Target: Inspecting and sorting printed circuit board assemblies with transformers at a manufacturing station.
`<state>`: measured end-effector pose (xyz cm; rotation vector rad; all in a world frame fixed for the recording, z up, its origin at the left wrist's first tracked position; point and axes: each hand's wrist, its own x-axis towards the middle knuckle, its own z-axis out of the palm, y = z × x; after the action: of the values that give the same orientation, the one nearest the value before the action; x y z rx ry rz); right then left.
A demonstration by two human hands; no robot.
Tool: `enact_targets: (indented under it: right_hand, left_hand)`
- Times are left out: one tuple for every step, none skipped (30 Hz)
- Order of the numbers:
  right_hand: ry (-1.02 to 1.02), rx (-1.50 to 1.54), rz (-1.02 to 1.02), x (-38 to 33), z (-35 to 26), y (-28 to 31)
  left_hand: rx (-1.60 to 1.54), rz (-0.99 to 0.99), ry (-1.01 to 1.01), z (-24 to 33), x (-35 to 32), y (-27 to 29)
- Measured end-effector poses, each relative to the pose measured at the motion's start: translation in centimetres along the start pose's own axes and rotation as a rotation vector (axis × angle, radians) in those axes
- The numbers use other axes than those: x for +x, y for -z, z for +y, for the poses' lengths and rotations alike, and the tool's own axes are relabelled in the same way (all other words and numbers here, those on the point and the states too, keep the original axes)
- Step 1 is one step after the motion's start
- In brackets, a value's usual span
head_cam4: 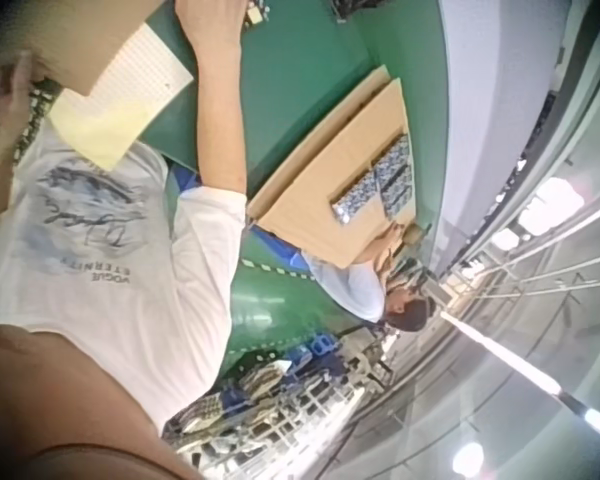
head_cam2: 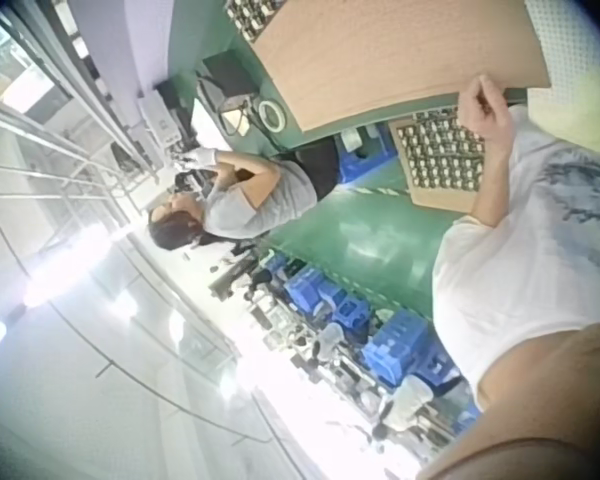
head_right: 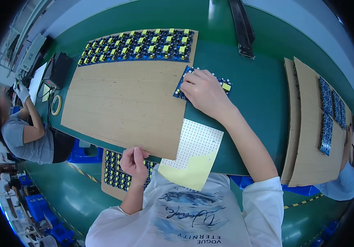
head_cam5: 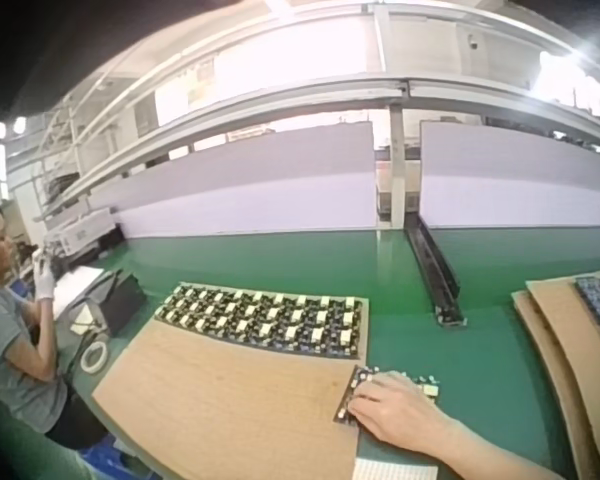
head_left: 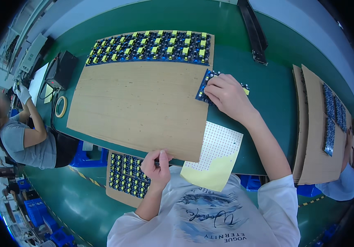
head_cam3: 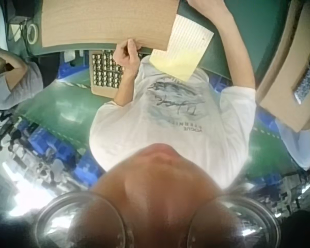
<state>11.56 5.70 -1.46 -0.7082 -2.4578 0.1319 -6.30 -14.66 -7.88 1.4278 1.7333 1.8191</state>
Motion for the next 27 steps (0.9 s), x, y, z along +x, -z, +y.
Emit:
enact_targets:
  right_hand:
    - [0.02,-0.057,0.019,-0.1,-0.1,-0.1]
    - [0.04,-0.114,0.038,-0.2,-0.2,-0.2]
    - [0.039,-0.114,0.039,-0.3,-0.5,-0.3]
    - [0.046,-0.166,0.042,-0.3,-0.7,-0.4]
    - [0.052,-0.22,0.045,-0.3,-1.0,-0.4]
    - [0.058,-0.274,0.049,-0.3,-1.2,-0.5]
    - [0.054,-0.275,0.05,-0.3,-1.2,-0.6]
    - [0.034,-0.265,0.056,-0.4,-1.3,-0.8]
    - [0.015,-0.255,0.062,-0.4,-1.3,-1.0]
    - [-0.003,-0.243,0.068,-0.4,-1.3,-1.1]
    - [-0.006,-0.244,0.07,-0.5,-1.2,-1.0]
    - [-0.076,-0.114,0.078,-0.6,-0.9,-0.9]
    - [-0.145,0.017,0.085,-0.6,-0.5,-0.7]
    - [-0.213,0.149,0.092,-0.5,-0.3,-0.7]
    - [-0.215,0.148,0.094,-0.4,-0.2,-0.6]
    - [-0.242,0.161,0.108,-0.3,-0.1,-0.5]
    - [-0.268,0.174,0.122,-0.1,0.0,-0.5]
    - [-0.295,0.186,0.135,0.0,0.1,-0.5]
    - [-0.297,0.186,0.135,0.1,0.2,-0.4]
    - [-0.213,0.144,0.125,0.3,0.4,-0.5]
    - [-0.129,0.102,0.115,0.4,0.4,-0.6]
    - [-0.046,0.061,0.104,0.5,0.4,-0.7]
    - [-0.046,0.063,0.101,0.5,0.4,-0.7]
    - [-0.06,0.093,0.071,0.4,0.4,-0.6]
    - [-0.073,0.122,0.041,0.4,0.5,-0.4]
    - [-0.087,0.15,0.01,0.4,0.5,-0.3]
    - [-0.086,0.151,0.006,0.4,0.6,-0.4]
  left_hand:
    - [0.001,-0.002,0.001,0.0,0.0,0.0]
    - [0.025,-0.006,-0.012,0.1,0.1,-0.1]
    - [0.05,-0.011,-0.025,0.1,0.1,-0.1]
    - [0.074,-0.015,-0.039,0.1,0.2,-0.1]
    - [0.073,-0.019,-0.04,0.1,0.1,-0.1]
    - [0.08,-0.033,-0.053,0.0,0.1,0.0]
    - [0.087,-0.046,-0.066,-0.1,0.1,0.0]
    - [0.093,-0.06,-0.079,-0.1,0.1,0.1]
    - [0.092,-0.064,-0.081,0.0,0.1,0.0]
    - [0.083,-0.048,-0.069,0.0,0.0,-0.1]
    - [0.075,-0.031,-0.056,0.0,0.0,-0.1]
    - [0.067,-0.014,-0.043,0.1,-0.1,-0.1]
    - [0.067,-0.015,-0.045,0.0,-0.1,-0.1]
    - [0.07,-0.024,-0.049,-0.1,0.0,0.0]
    - [0.072,-0.033,-0.053,-0.1,0.0,-0.1]
    - [0.074,-0.042,-0.056,-0.1,0.0,-0.1]
    - [0.074,-0.044,-0.057,0.0,0.0,-0.1]
    - [0.083,-0.043,-0.052,0.0,-0.1,-0.1]
    - [0.093,-0.042,-0.048,0.1,-0.1,-0.2]
    - [0.104,-0.039,-0.043,0.1,-0.1,-0.1]
    - [0.106,-0.039,-0.041,0.1,-0.1,-0.1]
    - [0.109,-0.045,-0.056,0.1,0.0,0.0]
    - [0.113,-0.05,-0.071,0.1,0.0,0.0]
    - [0.116,-0.056,-0.085,0.1,0.0,0.0]
    - [0.116,-0.055,-0.082,0.0,0.1,0.0]
    - [0.122,-0.061,-0.085,-0.1,0.1,0.1]
    - [0.128,-0.067,-0.088,-0.1,0.1,0.2]
